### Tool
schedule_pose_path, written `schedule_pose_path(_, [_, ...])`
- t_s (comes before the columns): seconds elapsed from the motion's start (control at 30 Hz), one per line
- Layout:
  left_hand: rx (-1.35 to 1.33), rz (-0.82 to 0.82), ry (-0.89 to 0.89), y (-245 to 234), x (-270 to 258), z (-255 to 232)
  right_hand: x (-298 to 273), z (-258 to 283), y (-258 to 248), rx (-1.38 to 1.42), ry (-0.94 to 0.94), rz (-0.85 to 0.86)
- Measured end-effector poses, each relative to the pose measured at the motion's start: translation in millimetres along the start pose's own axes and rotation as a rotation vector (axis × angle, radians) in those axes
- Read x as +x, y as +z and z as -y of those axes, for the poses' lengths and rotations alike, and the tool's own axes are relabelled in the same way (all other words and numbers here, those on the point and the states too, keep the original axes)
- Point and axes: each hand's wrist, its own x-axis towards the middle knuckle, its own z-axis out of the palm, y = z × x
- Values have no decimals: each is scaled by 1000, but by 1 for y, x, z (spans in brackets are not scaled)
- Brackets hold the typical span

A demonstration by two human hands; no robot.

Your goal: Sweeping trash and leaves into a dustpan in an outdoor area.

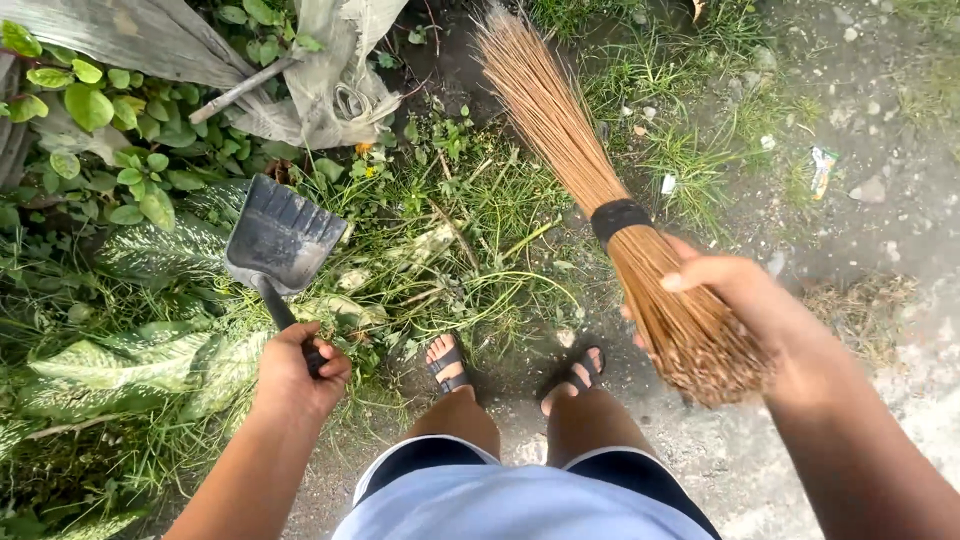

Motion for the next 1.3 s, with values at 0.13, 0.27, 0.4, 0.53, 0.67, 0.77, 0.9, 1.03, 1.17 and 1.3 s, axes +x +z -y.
schedule_pose_path(0.13, [-6, -27, 32, 39, -24, 11, 118, -18, -15, 302, -56, 183])
schedule_pose_path(0.27, [5, 40, -10, 66, -37, 40, 156, -41, -112, 719, 23, 282])
schedule_pose_path(0.4, [117, 51, -28, 103, -69, 74, 152, -95, -283, 877, -76, -113])
schedule_pose_path(0.53, [174, 157, 11, 146, -79, 111, 133, -108, -375, 691, -159, -431])
schedule_pose_path(0.67, [232, 171, -14, 207, -96, 153, 90, -105, -399, 598, -244, -575])
schedule_pose_path(0.77, [277, 201, -22, 251, -97, 189, 17, -76, -372, 570, -140, -425])
schedule_pose_path(0.9, [289, 235, -69, 304, -100, 228, 0, -79, -356, 795, -117, 146])
schedule_pose_path(1.03, [334, 268, -99, 346, -97, 259, 81, -96, -392, 875, 6, 213])
schedule_pose_path(1.17, [306, 318, -181, 371, -97, 277, 127, -125, -452, 830, -12, -65])
schedule_pose_path(1.3, [384, 260, -236, 392, -118, 300, 62, -118, -449, 584, -20, -464])
